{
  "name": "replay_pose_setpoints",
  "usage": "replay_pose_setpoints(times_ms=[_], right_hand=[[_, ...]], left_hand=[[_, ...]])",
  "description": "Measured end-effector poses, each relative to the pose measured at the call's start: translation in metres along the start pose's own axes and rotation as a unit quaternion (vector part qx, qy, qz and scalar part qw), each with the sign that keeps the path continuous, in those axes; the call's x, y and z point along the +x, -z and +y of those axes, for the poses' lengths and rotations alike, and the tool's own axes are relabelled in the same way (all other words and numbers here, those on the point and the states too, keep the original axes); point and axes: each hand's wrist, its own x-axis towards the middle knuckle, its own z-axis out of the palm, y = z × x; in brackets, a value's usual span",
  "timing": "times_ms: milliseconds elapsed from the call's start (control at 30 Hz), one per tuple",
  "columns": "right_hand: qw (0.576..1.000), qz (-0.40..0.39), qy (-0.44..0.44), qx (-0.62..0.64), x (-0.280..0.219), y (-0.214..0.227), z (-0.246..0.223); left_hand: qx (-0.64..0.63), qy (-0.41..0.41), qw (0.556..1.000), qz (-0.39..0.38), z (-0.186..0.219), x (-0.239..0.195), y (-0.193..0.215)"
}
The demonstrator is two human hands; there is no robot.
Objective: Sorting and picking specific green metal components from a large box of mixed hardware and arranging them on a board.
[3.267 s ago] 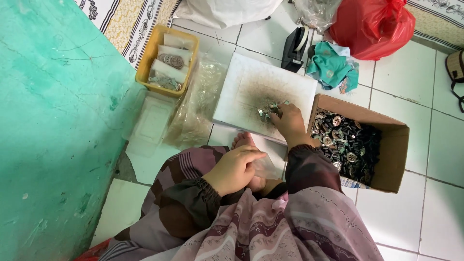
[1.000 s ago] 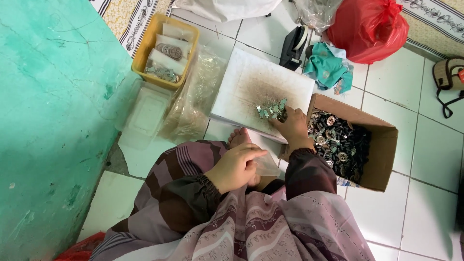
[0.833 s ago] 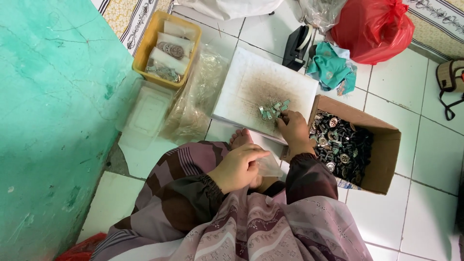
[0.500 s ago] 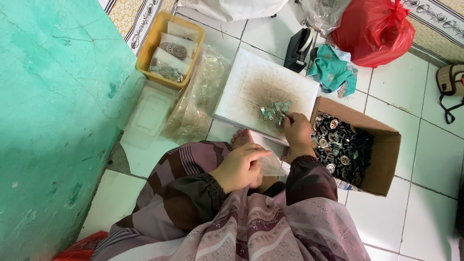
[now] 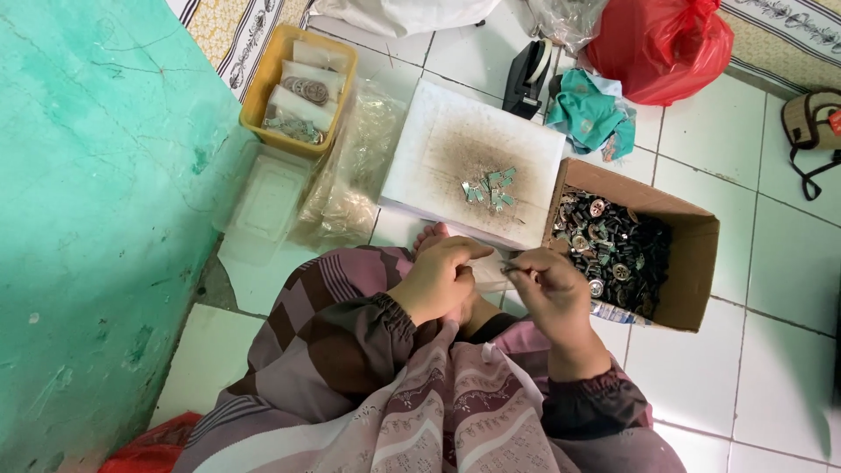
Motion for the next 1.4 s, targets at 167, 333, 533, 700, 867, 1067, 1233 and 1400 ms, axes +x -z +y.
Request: replay_pose_setpoints(times_ms=[167,333,533,700,867,1067,1233,1400], right_hand=[[0.962,-0.045,0.122,-0.241,-0.014,0.009,0.001],[0.953,-0.036,0.136,-0.27,-0.006,0.015,0.0],[0.988,0.081,0.096,-0.09,0.041,0.033,0.067],[0.93,-0.079,-0.133,-0.333,0.078,0.006,0.164],[0.848,-0.187,-0.246,-0.43,0.118,-0.036,0.141],[0.781,-0.246,-0.275,-0.503,0.13,-0.053,0.15],[0.815,-0.21,-0.202,-0.5,0.112,-0.045,0.219],[0.845,-0.178,-0.195,-0.466,0.114,-0.044,0.225]], left_hand=[[0.004,-0.009,1.0,-0.017,0.008,-0.001,-0.009],[0.006,-0.014,0.999,-0.033,0.018,0.007,-0.001],[-0.033,-0.059,0.997,-0.025,0.053,0.021,0.029],[-0.065,-0.023,0.997,-0.042,0.019,0.01,0.02],[-0.079,-0.027,0.996,-0.045,0.0,-0.005,0.016],[-0.112,-0.009,0.992,-0.051,-0.012,0.001,0.031],[-0.109,-0.006,0.993,-0.045,-0.021,0.003,0.031],[-0.123,0.005,0.991,-0.057,-0.019,0.004,0.039]])
